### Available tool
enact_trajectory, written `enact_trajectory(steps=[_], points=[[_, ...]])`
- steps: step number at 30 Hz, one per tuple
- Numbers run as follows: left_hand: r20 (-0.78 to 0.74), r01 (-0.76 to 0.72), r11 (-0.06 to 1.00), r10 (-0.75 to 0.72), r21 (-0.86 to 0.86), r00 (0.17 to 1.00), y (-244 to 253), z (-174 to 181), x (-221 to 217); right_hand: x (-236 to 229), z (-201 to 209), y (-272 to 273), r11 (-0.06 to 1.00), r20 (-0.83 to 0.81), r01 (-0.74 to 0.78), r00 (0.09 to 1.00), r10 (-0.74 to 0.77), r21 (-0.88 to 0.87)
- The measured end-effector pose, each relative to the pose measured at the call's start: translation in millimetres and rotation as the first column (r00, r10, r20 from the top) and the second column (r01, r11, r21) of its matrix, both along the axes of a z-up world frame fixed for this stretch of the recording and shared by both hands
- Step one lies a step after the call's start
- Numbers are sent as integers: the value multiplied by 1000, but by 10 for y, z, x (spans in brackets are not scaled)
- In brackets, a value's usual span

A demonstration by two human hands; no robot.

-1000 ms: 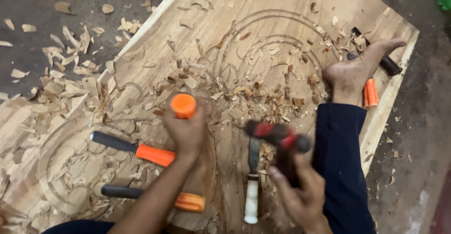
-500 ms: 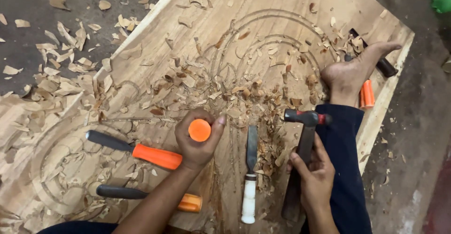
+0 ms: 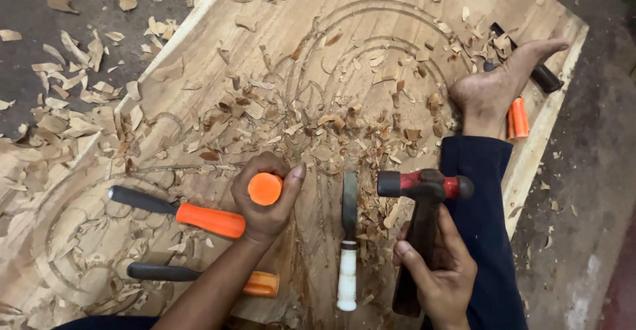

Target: The person carves decorative designs into a wooden board using chisels and a hammer, chipping away wood shavings and shaping the details by hand.

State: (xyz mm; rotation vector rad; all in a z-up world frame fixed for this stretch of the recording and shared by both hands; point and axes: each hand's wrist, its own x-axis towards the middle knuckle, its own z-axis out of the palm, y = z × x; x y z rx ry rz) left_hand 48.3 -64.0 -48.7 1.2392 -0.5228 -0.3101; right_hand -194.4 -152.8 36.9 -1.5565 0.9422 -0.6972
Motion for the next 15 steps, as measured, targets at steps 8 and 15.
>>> enact_trajectory(steps=[8, 15], points=[[3, -12, 1000, 12, -23, 1000, -4, -29, 21, -28, 13, 21, 1000, 13, -21, 1000, 21, -13], [-80, -63, 997, 59, -50, 995, -4, -42, 46, -16, 11, 39, 1000, -29, -26, 999, 26, 8]])
